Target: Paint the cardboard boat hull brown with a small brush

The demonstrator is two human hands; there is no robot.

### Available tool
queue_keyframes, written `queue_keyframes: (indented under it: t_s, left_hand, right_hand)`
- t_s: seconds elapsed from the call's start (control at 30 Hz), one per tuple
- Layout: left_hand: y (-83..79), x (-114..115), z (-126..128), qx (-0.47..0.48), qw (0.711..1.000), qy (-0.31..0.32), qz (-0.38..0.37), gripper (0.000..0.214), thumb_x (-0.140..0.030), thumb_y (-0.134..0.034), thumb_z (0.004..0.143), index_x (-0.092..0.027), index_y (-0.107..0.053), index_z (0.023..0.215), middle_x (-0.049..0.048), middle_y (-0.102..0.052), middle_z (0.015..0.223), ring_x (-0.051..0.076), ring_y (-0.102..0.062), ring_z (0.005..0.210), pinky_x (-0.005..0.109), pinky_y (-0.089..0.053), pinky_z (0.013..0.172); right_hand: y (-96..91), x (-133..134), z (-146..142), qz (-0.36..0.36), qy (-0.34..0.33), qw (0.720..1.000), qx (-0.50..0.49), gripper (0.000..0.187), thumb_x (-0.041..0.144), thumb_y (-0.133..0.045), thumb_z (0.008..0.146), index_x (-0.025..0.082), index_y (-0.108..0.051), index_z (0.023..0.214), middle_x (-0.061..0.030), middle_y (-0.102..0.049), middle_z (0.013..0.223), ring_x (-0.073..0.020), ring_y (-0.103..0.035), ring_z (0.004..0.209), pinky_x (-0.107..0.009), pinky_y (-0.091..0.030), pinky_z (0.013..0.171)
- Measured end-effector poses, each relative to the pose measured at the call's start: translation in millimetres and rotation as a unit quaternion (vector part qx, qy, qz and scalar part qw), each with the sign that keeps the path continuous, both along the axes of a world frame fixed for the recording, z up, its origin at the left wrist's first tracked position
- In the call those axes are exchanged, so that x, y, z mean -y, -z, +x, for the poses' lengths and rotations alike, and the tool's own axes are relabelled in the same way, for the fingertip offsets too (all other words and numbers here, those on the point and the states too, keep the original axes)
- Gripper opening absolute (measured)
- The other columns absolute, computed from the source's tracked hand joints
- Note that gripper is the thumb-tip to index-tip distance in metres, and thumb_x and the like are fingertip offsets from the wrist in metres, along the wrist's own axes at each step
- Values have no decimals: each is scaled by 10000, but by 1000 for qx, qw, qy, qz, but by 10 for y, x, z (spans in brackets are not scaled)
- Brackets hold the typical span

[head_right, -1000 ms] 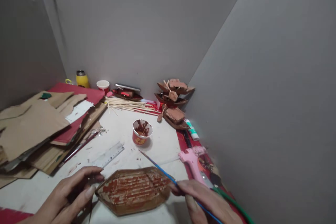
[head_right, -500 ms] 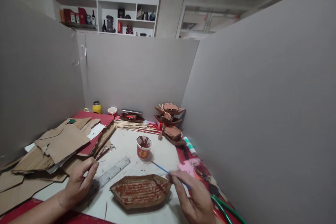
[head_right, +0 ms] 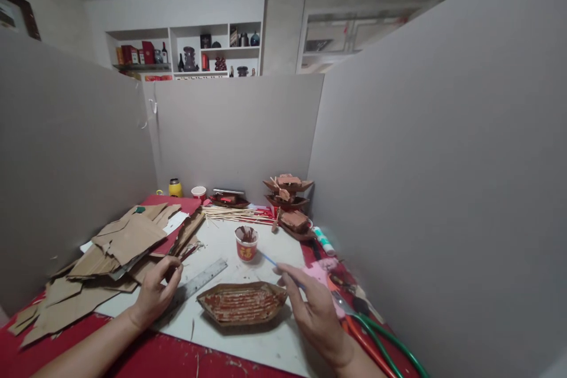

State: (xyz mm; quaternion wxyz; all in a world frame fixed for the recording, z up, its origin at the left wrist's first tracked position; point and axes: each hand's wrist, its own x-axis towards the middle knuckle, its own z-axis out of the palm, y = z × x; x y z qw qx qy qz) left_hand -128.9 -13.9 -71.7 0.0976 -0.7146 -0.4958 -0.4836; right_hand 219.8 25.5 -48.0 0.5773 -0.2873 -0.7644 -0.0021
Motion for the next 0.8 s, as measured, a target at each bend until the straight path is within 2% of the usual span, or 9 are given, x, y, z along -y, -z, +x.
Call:
queue_keyframes:
  t_s: [0.23, 0.43, 0.57, 0.8]
  left_hand:
    - [-8, 32, 15, -9, 1000, -9, -22, 132, -187, -475, 945, -186, -606, 934, 46, -712, 853, 138, -660, 705, 236, -524, 630]
    - [-34, 36, 26, -2, 1000, -8, -25, 133, -182, -480, 930, -179, -613, 933, 59, -717, 877, 144, -664, 720, 240, -520, 632]
    - [-50, 13, 36, 7, 999, 1, -42, 111, -172, -498, 912, -180, -609, 909, 30, -689, 814, 123, -612, 631, 228, -492, 603]
    - [-29, -34, 32, 17, 998, 17, -58, 111, -153, -487, 862, -188, -593, 855, 21, -635, 772, 137, -578, 679, 260, -483, 659]
  right_hand:
    - [-21, 8, 6, -16, -13, 1000, -13, 209, 272, -549, 973, 190, -686, 1108, -77, -784, 898, -170, -745, 677, -262, -627, 621]
    - [45, -13, 15, -35, -6, 999, -26, 196, 242, -557, 967, 199, -686, 1108, -67, -777, 883, -166, -734, 684, -259, -611, 580]
    - [99, 3, 30, -62, 3, 998, -31, 211, 254, -554, 975, 210, -673, 1143, -70, -780, 930, -162, -724, 685, -278, -612, 595]
    - [166, 76, 15, -121, 14, 991, -62, 232, 292, -550, 987, 229, -672, 1174, -80, -762, 973, -163, -712, 710, -308, -604, 614]
